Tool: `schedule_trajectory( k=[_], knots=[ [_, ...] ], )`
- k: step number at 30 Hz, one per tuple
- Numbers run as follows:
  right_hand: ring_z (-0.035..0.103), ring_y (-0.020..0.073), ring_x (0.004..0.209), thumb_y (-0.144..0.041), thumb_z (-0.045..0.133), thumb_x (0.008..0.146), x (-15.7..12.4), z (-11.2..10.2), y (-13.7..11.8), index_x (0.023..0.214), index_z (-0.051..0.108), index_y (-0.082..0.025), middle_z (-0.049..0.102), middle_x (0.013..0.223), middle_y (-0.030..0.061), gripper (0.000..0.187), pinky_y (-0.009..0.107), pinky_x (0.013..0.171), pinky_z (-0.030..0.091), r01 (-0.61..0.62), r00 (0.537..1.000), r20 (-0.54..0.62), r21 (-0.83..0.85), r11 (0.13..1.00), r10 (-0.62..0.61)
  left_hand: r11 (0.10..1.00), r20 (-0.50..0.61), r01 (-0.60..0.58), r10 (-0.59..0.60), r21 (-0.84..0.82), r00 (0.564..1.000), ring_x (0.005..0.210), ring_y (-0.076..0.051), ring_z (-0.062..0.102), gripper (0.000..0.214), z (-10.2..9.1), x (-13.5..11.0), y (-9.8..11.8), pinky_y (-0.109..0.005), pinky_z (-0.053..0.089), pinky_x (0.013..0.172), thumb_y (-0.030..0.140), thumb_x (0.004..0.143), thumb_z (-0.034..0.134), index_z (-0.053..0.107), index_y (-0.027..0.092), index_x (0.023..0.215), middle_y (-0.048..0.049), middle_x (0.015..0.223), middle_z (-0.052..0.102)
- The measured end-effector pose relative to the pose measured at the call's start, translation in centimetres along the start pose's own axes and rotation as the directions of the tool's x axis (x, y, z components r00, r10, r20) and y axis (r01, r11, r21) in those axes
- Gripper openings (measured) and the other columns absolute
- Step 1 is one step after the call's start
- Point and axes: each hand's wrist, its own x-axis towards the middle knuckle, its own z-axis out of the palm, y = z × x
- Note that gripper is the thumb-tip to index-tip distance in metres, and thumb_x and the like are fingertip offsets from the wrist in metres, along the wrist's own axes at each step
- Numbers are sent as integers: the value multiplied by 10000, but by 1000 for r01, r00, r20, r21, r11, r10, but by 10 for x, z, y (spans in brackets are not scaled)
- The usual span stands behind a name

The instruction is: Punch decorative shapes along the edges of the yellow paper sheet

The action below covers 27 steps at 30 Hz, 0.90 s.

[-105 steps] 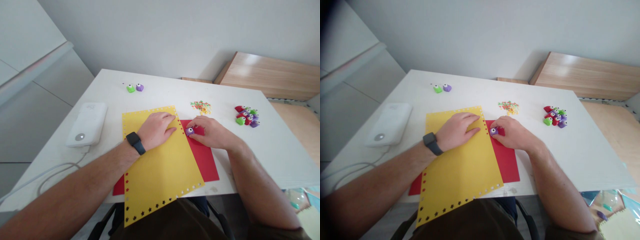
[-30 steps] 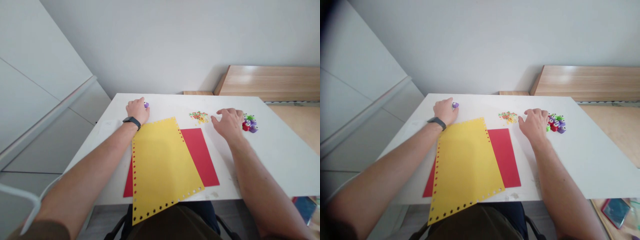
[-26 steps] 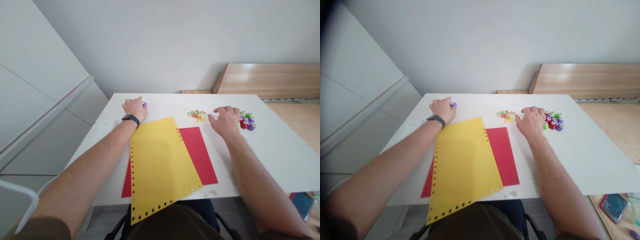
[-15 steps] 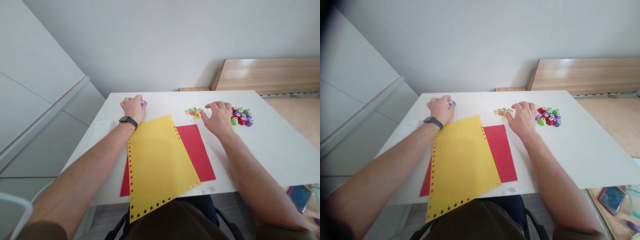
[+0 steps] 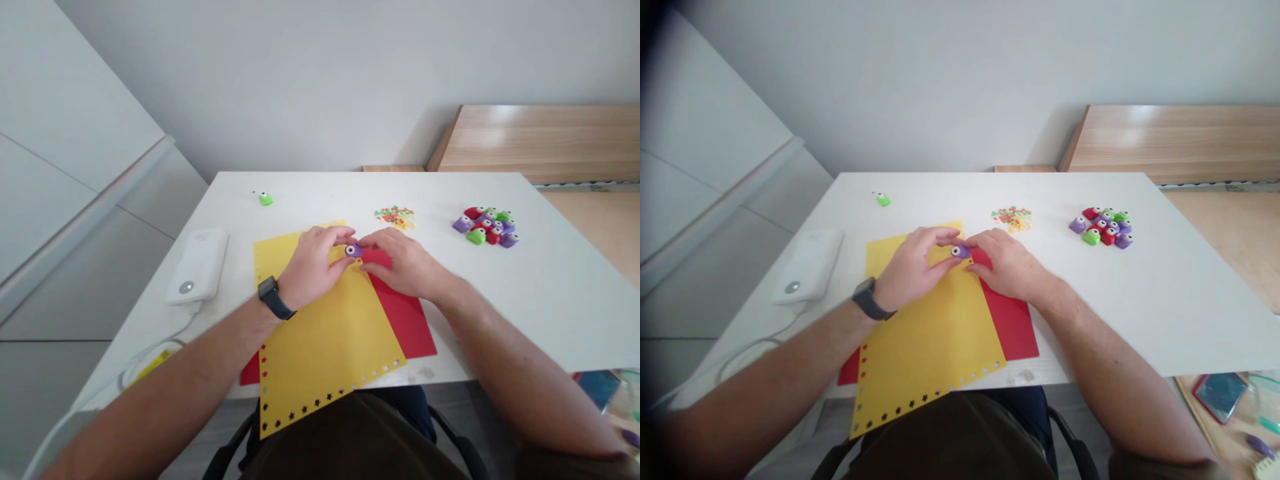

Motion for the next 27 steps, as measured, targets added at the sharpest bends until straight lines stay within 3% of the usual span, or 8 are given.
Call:
schedule_trajectory(
  k=[7, 13, 20, 27],
  knots=[
    [712, 262, 1061, -230, 696, 974, -2, 4, -2, 1212, 666, -250, 771, 1146, 77, 240, 440, 939, 576, -32, 997, 65, 34, 999, 29, 1000, 48, -15, 15, -6, 999, 1177, -262, 687, 389, 3, -11, -2, -468, 515, 1061, 258, 955, 754, 599, 244, 1312, -68, 1248, 778],
    [700, 269, 1095, -250, 653, 1000, -2, 1, -3, 1295, 658, -219, 750, 1190, 116, 297, 440, 953, 579, 4, 993, 120, 24, 1000, -7, 999, 57, -41, 41, 3, 998, 1190, -262, 669, 489, 2, -14, -6, -453, 521, 1074, 291, 945, 772, 564, 226, 1383, -87, 1285, 748],
    [708, 261, 959, -189, 655, 924, -2, -19, 2, 1089, 738, -226, 763, 1029, 81, 188, 427, 907, 569, -62, 974, 208, -114, 992, 85, 991, 46, 60, -66, 123, 997, 1253, -318, 655, 441, -4, -12, -20, -510, 500, 1122, 328, 918, 770, 623, 212, 1318, -109, 1309, 724],
    [705, 277, 959, -195, 658, 888, -3, -21, 3, 1018, 728, -225, 753, 1004, 88, 151, 435, 899, 561, -78, 950, 285, -177, 981, 127, 988, 174, -1, -27, 155, 984, 1315, -343, 640, 599, -5, -12, -19, -517, 480, 1163, 415, 865, 839, 623, 205, 1382, -123, 1407, 697]
  ],
)
